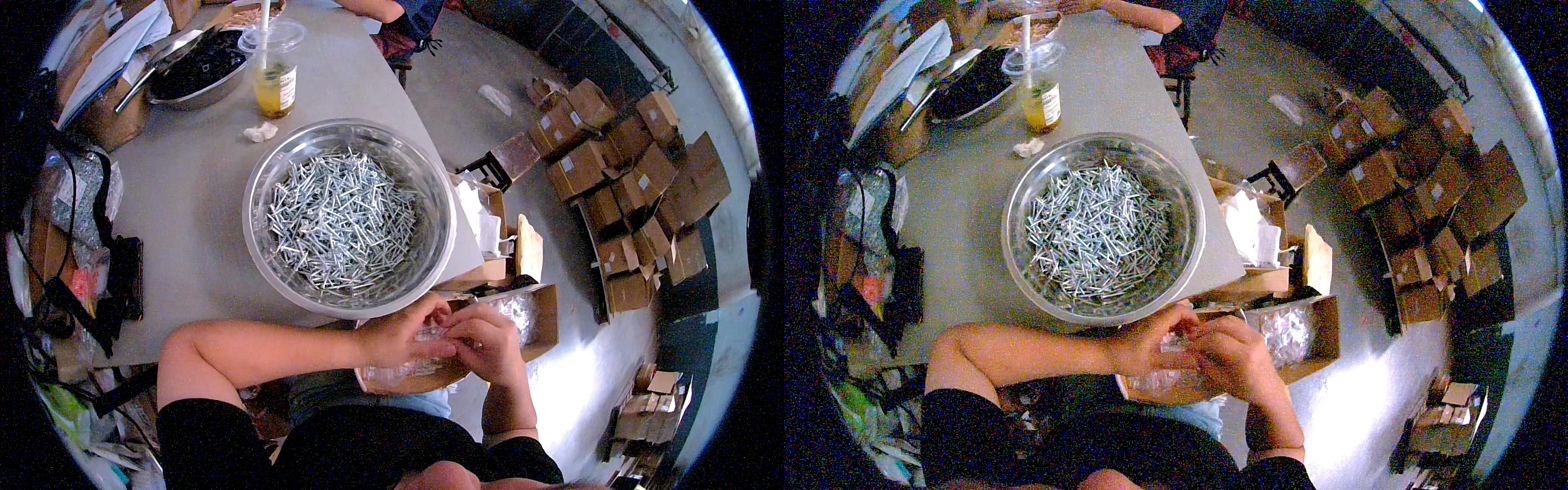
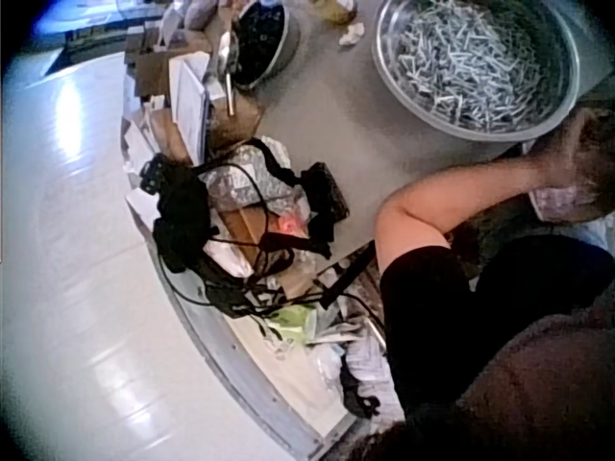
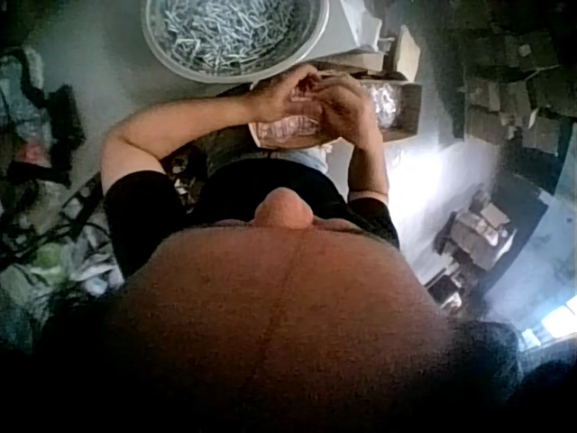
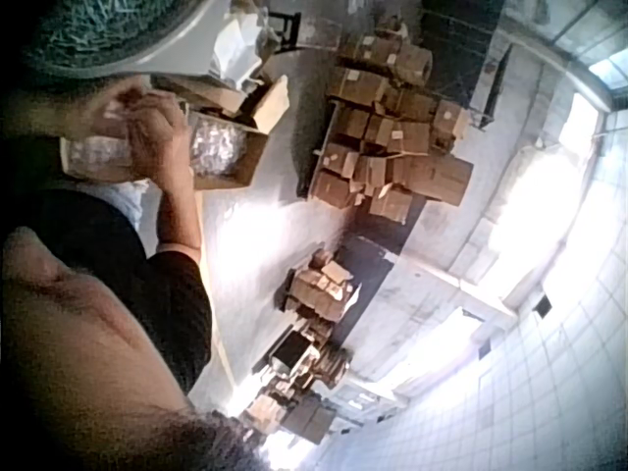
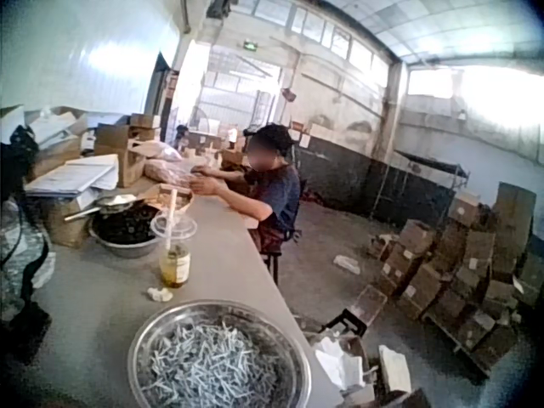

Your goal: The person sits at a table in a warehouse and packs small metal nails from a large metal bowl into small clear plastic bags. They repeatedly pick up handfuls of nails, place them into the bags, and set the filled bags into a cardboard box.

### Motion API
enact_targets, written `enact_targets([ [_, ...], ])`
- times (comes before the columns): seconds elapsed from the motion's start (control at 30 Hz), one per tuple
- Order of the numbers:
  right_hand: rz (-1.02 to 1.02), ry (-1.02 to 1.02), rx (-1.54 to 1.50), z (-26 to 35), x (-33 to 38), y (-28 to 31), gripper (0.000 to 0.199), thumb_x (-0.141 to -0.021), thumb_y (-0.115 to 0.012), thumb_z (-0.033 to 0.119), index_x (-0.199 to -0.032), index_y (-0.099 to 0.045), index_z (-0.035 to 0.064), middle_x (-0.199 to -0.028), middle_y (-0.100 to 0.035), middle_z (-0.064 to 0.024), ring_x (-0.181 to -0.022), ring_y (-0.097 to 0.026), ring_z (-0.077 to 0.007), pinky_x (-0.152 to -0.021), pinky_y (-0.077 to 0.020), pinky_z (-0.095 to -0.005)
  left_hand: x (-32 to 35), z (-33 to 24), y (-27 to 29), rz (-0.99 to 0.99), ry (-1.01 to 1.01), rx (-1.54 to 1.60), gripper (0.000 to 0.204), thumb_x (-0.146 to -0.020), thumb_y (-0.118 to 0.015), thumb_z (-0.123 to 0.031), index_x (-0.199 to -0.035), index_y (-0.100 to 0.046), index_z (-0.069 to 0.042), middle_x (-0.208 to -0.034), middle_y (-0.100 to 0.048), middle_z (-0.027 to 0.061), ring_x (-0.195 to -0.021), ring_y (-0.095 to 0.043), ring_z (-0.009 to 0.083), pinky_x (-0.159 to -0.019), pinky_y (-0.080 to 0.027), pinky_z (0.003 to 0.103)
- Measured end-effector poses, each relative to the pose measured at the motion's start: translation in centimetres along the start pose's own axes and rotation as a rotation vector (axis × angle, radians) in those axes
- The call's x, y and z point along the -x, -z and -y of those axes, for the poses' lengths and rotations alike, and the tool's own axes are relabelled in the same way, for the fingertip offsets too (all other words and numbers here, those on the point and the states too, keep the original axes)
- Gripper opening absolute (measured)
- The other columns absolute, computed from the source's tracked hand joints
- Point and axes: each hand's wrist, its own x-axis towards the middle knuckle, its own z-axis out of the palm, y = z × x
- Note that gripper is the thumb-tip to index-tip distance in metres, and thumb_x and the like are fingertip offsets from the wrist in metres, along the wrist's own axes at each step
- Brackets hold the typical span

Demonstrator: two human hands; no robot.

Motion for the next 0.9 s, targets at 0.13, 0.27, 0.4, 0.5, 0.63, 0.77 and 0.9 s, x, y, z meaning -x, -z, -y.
enact_targets([
  [0.13,-0.084,-0.159,0.081,-0.3,0.5,-0.3,0.015,-0.071,-0.074,-0.001,-0.082,-0.065,0.0036,-0.084,-0.067,-0.0101,-0.071,-0.066,-0.0239,-0.063,-0.0514,-0.0311,-0.1,-0.7,0.5,-0.058,-0.056,-0.101,0.019,-0.090,-0.064,-0.017,-0.100,-0.057,-0.003,-0.088,-0.060,0.0144,-0.084,-0.061,0.0262,-0.078,-0.047,0.036],
  [0.27,-0.096,-0.191,0.032,0.4,-0.3,-0.6,0.014,-0.073,-0.073,0.000,-0.083,-0.064,0.0028,-0.080,-0.064,-0.0100,-0.068,-0.063,-0.0262,-0.060,-0.0495,-0.0328,0.0,-0.4,0.5,-0.051,-0.028,-0.195,0.011,-0.087,-0.062,-0.009,-0.095,-0.058,-0.001,-0.088,-0.060,0.0146,-0.082,-0.061,0.0294,-0.074,-0.047,0.038],
  [0.4,-0.065,-0.144,0.030,-0.8,0.2,-1.1,0.012,-0.074,-0.072,0.001,-0.083,-0.064,0.0029,-0.076,-0.060,-0.0098,-0.066,-0.060,-0.0283,-0.058,-0.0476,-0.0349,0.1,-1.2,0.4,-0.059,-0.008,-0.186,0.010,-0.086,-0.061,-0.007,-0.093,-0.058,-0.002,-0.086,-0.060,0.0148,-0.080,-0.060,0.0312,-0.072,-0.047,0.039],
  [0.5,-0.035,-0.190,0.035,-1.2,0.8,-1.1,0.011,-0.074,-0.072,0.001,-0.081,-0.065,0.0029,-0.074,-0.059,-0.0103,-0.066,-0.059,-0.0271,-0.059,-0.0471,-0.0350,0.0,-1.1,0.4,-0.038,-0.027,-0.219,0.009,-0.086,-0.061,-0.006,-0.093,-0.058,-0.002,-0.086,-0.060,0.0149,-0.080,-0.060,0.0312,-0.072,-0.047,0.039],
  [0.63,-0.153,-0.378,0.079,-2.8,3.4,0.3,0.010,-0.072,-0.073,0.000,-0.079,-0.067,0.0018,-0.072,-0.059,-0.0105,-0.064,-0.058,-0.0219,-0.057,-0.0457,-0.0331,0.2,-0.4,0.0,-0.067,0.047,-0.120,0.012,-0.088,-0.061,-0.009,-0.095,-0.057,-0.001,-0.088,-0.061,0.0134,-0.082,-0.062,0.0267,-0.074,-0.048,0.037],
  [0.77,-0.344,-0.640,0.542,-5.2,5.7,3.6,0.016,-0.071,-0.079,0.012,-0.081,-0.068,0.0051,-0.080,-0.066,-0.0121,-0.069,-0.065,-0.0272,-0.062,-0.0517,-0.0368,0.2,-0.7,0.0,-0.088,0.137,-0.025,0.015,-0.090,-0.062,-0.010,-0.100,-0.055,-0.001,-0.090,-0.061,0.0108,-0.086,-0.063,0.0212,-0.077,-0.050,0.034],
  [0.9,-0.209,-0.685,0.376,-6.7,7.3,0.6,0.017,-0.074,-0.075,0.015,-0.087,-0.067,0.0068,-0.081,-0.065,-0.0140,-0.072,-0.066,-0.0310,-0.064,-0.0519,-0.0396,0.2,-0.6,0.0,-0.040,0.158,-0.007,0.018,-0.090,-0.062,-0.009,-0.105,-0.054,-0.001,-0.095,-0.060,0.0097,-0.091,-0.062,0.0195,-0.082,-0.050,0.033],
])
